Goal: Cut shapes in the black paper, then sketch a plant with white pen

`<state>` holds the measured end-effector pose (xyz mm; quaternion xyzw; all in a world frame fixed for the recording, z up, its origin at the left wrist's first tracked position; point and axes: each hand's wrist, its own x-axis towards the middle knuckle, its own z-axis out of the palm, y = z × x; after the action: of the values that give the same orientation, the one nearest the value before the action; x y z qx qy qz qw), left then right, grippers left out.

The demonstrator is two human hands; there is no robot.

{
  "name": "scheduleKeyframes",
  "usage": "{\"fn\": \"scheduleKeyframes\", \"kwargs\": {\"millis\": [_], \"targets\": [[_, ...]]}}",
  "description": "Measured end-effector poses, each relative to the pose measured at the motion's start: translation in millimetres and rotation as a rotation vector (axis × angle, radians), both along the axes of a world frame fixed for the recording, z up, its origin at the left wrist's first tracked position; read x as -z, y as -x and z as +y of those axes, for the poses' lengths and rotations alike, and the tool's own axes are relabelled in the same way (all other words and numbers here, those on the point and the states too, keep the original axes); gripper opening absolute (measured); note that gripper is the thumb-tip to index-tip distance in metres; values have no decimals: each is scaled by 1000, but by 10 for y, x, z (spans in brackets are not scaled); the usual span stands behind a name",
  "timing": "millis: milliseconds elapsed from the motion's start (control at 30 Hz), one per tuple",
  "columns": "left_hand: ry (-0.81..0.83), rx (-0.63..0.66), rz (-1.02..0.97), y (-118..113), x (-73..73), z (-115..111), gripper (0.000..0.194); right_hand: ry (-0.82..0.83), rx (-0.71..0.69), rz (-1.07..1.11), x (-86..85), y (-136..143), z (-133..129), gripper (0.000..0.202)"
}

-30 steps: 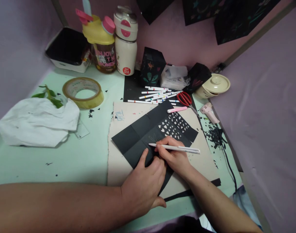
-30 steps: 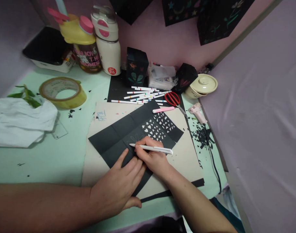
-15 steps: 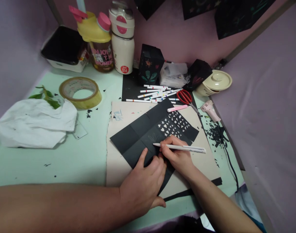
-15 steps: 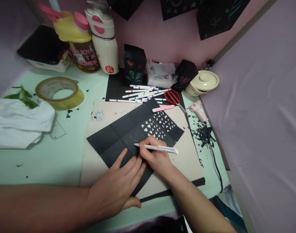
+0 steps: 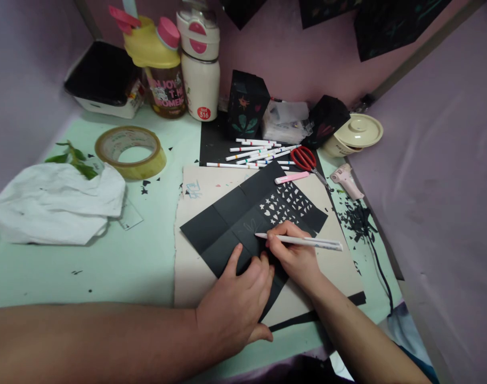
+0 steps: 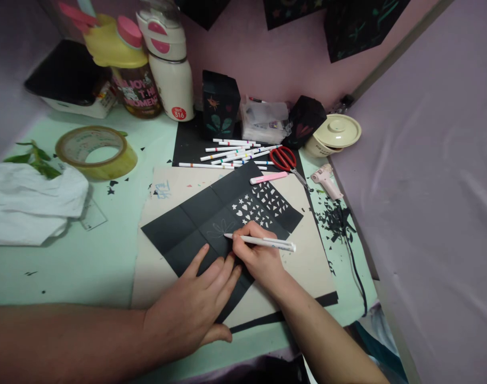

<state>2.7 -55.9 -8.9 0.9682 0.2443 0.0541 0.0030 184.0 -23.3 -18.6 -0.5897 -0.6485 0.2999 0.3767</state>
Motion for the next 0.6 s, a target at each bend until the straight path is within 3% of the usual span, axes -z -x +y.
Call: {"fn": "scheduleKeyframes", "kwargs": {"millis": [600], "targets": [[-5,1,-11,13,5,10,93,-25,1,-36,-16,15,-14,15]]}}
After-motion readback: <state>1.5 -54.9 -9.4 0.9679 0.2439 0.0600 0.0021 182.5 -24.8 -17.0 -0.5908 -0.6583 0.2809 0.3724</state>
